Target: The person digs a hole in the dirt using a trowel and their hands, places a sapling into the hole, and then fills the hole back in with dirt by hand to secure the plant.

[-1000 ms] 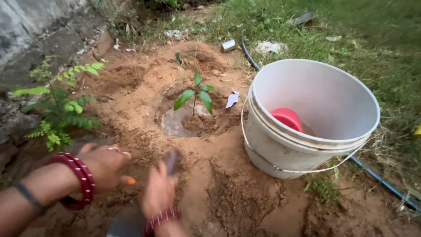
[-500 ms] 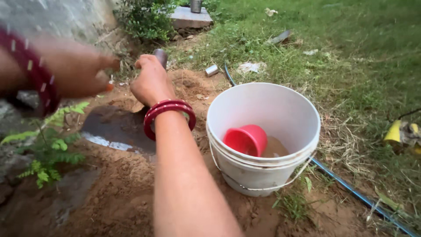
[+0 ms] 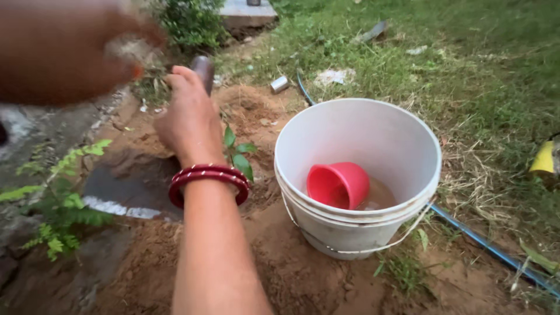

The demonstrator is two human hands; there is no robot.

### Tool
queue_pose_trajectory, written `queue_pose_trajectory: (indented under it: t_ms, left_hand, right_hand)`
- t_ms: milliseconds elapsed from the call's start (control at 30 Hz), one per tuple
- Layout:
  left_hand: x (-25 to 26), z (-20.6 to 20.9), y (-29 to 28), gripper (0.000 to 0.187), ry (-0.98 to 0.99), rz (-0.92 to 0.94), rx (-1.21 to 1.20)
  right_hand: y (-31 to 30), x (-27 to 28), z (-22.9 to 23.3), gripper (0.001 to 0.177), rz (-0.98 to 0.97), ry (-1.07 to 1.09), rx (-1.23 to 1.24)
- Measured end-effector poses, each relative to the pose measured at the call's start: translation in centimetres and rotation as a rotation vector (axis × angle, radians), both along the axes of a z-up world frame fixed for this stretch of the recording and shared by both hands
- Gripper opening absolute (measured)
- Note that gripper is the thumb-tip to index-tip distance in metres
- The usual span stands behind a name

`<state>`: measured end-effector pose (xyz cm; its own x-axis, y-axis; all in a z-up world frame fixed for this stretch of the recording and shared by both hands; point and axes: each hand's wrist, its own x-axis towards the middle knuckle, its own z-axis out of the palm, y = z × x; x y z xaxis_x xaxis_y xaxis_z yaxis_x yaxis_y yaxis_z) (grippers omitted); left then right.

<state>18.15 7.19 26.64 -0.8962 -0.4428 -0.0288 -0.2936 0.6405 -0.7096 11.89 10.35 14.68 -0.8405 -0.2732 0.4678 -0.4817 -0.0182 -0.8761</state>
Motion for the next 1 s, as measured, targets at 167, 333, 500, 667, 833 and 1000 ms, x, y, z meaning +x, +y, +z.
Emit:
queue_pose_trajectory:
  t_ms: [167, 333, 500, 667, 833, 1000]
  left_hand:
    - [-1.9, -2.9, -5.7, 0.038, 0.029, 0.011, 0.185]
    - [-5.6, -9.5, -10.0, 0.038, 0.0, 0.075, 0.346]
    - [-11.5, -11.7, -18.4, 0.052, -0.036, -0.051, 0.548]
    - [-16.3, -14.1, -22.8, 0.051, 0.246, -0.015, 1.067]
    - [-23.8, -23.9, -24.3, 0.051, 0.273, -0.17, 1.367]
    - [-26.7, -33.0, -26.5, 0.052, 0.174, -0.17, 1.337]
  right_hand:
    - [-2.8, 1.9, -3.6, 0.057, 0.063, 0.144, 0.063]
    - [-2.4, 0.2, -10.3, 0.067, 0.048, 0.332, 0.185]
    - [-3.6, -5.4, -12.9, 0.064, 0.146, 0.271, 0.468]
    - [-7.5, -10.7, -13.9, 0.064, 0.226, 0.322, 0.687]
    - [-8.6, -12.3, -19.0, 0.066, 0.313, 0.152, 0.744]
    - [-10.7, -12.2, -24.6, 0.071, 0.323, -0.083, 0.937]
